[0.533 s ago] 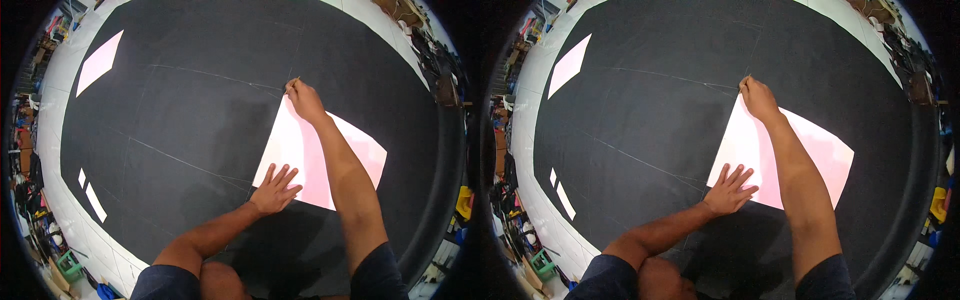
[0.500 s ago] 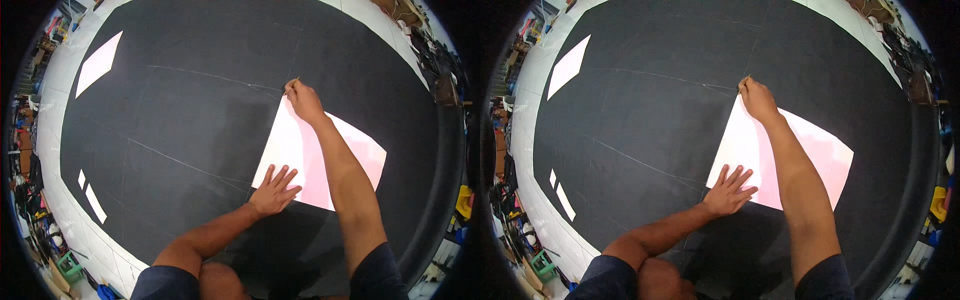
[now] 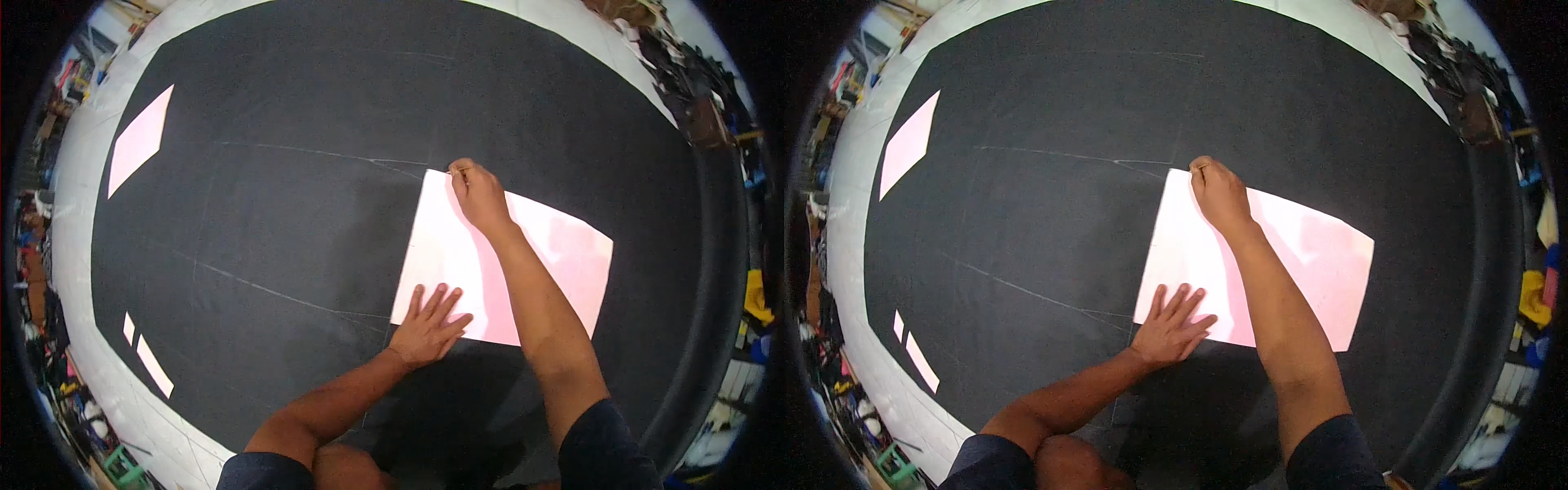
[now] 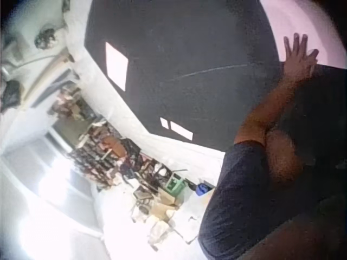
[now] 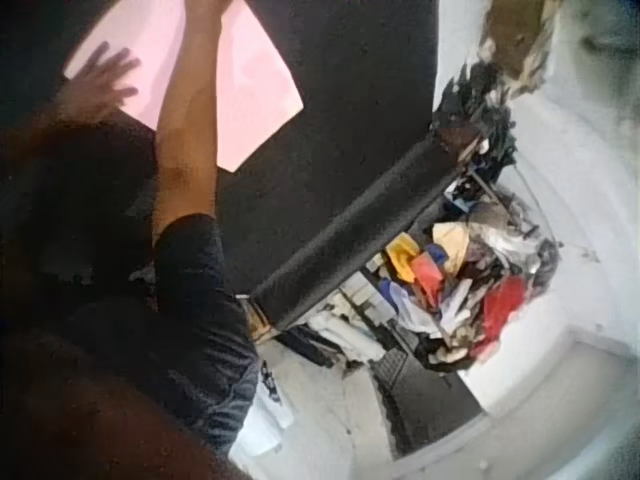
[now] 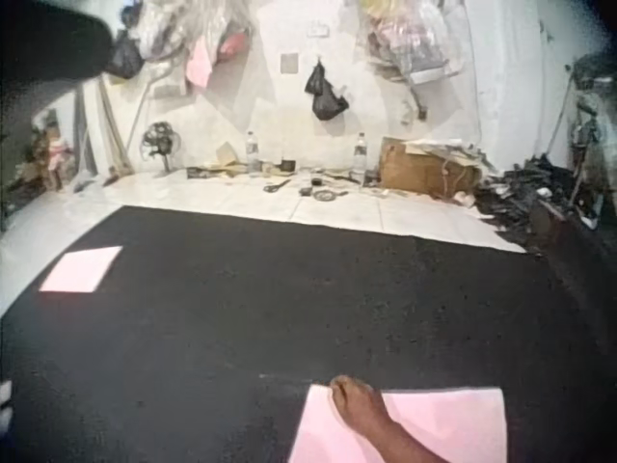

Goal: Tracing patterns onto a large black textile sheet using a template and a marker.

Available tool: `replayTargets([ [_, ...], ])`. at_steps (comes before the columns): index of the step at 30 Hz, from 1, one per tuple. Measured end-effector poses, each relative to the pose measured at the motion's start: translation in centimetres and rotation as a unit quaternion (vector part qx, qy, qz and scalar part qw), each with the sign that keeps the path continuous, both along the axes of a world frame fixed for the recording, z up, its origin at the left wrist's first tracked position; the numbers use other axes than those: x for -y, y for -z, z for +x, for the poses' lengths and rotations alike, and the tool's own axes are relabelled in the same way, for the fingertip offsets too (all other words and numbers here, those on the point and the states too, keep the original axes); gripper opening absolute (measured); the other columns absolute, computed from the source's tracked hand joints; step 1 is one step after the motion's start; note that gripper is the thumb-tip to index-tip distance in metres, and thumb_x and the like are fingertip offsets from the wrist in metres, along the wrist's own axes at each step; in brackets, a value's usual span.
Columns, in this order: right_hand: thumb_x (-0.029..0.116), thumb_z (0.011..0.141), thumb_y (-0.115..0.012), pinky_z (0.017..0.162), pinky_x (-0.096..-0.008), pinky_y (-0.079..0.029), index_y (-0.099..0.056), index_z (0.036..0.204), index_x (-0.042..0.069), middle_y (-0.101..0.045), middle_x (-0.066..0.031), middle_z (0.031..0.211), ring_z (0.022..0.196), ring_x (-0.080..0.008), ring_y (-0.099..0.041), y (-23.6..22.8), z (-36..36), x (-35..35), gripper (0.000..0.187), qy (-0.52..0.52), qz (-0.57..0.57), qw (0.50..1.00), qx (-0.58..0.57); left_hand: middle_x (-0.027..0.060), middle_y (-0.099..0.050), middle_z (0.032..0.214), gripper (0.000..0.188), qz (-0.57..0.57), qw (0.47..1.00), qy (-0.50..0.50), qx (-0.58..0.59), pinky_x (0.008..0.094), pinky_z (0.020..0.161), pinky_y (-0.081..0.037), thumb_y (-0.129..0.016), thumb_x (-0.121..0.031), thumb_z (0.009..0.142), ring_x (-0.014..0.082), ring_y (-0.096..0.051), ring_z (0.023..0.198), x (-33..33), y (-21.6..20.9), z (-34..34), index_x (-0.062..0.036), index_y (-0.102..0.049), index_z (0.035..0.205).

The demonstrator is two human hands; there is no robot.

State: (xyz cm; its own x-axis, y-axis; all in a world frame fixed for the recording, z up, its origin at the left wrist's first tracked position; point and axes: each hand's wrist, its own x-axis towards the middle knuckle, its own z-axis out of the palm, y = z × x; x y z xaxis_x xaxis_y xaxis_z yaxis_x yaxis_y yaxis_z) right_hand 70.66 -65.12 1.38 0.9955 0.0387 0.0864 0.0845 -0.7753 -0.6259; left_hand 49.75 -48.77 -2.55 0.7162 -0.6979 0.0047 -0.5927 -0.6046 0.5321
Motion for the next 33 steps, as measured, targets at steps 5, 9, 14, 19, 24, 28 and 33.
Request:
replayTargets([
  [5,0.017,0.098,-0.052,0.086,-0.0442,-0.052,-0.065,0.104,0.003,-0.07,-0.0184,0.104,0.098,-0.0373,-0.067,0.2,-2.7,5.0,0.02,0.072,0.011,0.997,-0.014,0.0191,-0.037,0.155,0.039,0.026,0.999,0.002,0.022,0.0689,0.115,-0.017,-0.059,-0.037,0.098,0.0418,-0.03,0.145,-0.5,-0.6,0.1,-0.0267,-0.058,0.136],
  [9,0.019,0.098,-0.054,0.083,-0.0437,-0.053,-0.065,0.103,0.004,-0.07,-0.0171,0.104,0.096,-0.0368,-0.066,0.5,-4.8,9.9,0.019,0.123,0.028,0.992,0.011,0.0177,-0.038,0.155,0.041,0.004,0.999,0.001,0.05,0.0682,0.115,-0.018,-0.063,-0.037,0.095,0.04,-0.029,0.146,0.1,-0.3,0.0,-0.0267,-0.06,0.135],
  [14,0.019,0.098,-0.054,0.081,-0.0426,-0.053,-0.065,0.104,0.003,-0.07,-0.0173,0.103,0.093,-0.0362,-0.067,0.3,-6.7,14.2,0.02,0.161,0.031,0.986,-0.014,0.017,-0.038,0.155,0.038,0.003,0.998,-0.013,0.06,0.0689,0.113,-0.021,-0.065,-0.035,0.094,0.0408,-0.032,0.145,0.3,-0.6,0.1,-0.0268,-0.063,0.131],
  [19,0.02,0.098,-0.055,0.079,-0.0407,-0.053,-0.064,0.105,0.002,-0.07,-0.0187,0.096,0.087,-0.0343,-0.068,0.1,-8.1,17.7,0.022,0.215,0.038,0.975,-0.033,0.017,-0.039,0.154,0.04,0.005,0.998,-0.013,0.062,0.0696,0.112,-0.022,-0.067,-0.035,0.093,0.0417,-0.035,0.143,0.2,-0.9,0.2,-0.0278,-0.062,0.132],
  [24,0.02,0.099,-0.054,0.077,-0.0395,-0.053,-0.064,0.105,0.003,-0.071,-0.0176,0.091,0.085,-0.0319,-0.069,1.3,-9.3,21.9,0.021,0.263,0.053,0.962,-0.045,0.0178,-0.041,0.153,0.04,0.01,0.998,-0.015,0.059,0.0691,0.111,-0.022,-0.068,-0.034,0.092,0.042,-0.037,0.141,0.3,-1.1,0.2,-0.028,-0.062,0.131],
  [28,0.021,0.1,-0.054,0.072,-0.0373,-0.053,-0.063,0.103,0.002,-0.07,-0.0141,0.084,0.076,-0.0252,-0.069,2.0,-10.0,23.7,0.021,0.281,0.091,0.955,0.003,0.0176,-0.042,0.152,0.039,0.023,0.998,-0.01,0.059,0.0686,0.112,-0.022,-0.068,-0.033,0.092,0.0423,-0.038,0.141,0.5,-1.4,0.3,-0.0285,-0.062,0.131],
  [33,0.02,0.101,-0.053,0.067,-0.0347,-0.053,-0.062,0.101,0.002,-0.068,-0.0116,0.078,0.068,-0.0191,-0.067,1.7,-10.2,23.3,0.021,0.288,0.126,0.949,0.002,0.0174,-0.042,0.153,0.038,0.025,0.998,-0.017,0.06,0.0678,0.113,-0.02,-0.067,-0.033,0.093,0.0422,-0.036,0.142,0.4,-1.4,0.2,-0.0292,-0.063,0.13],
])
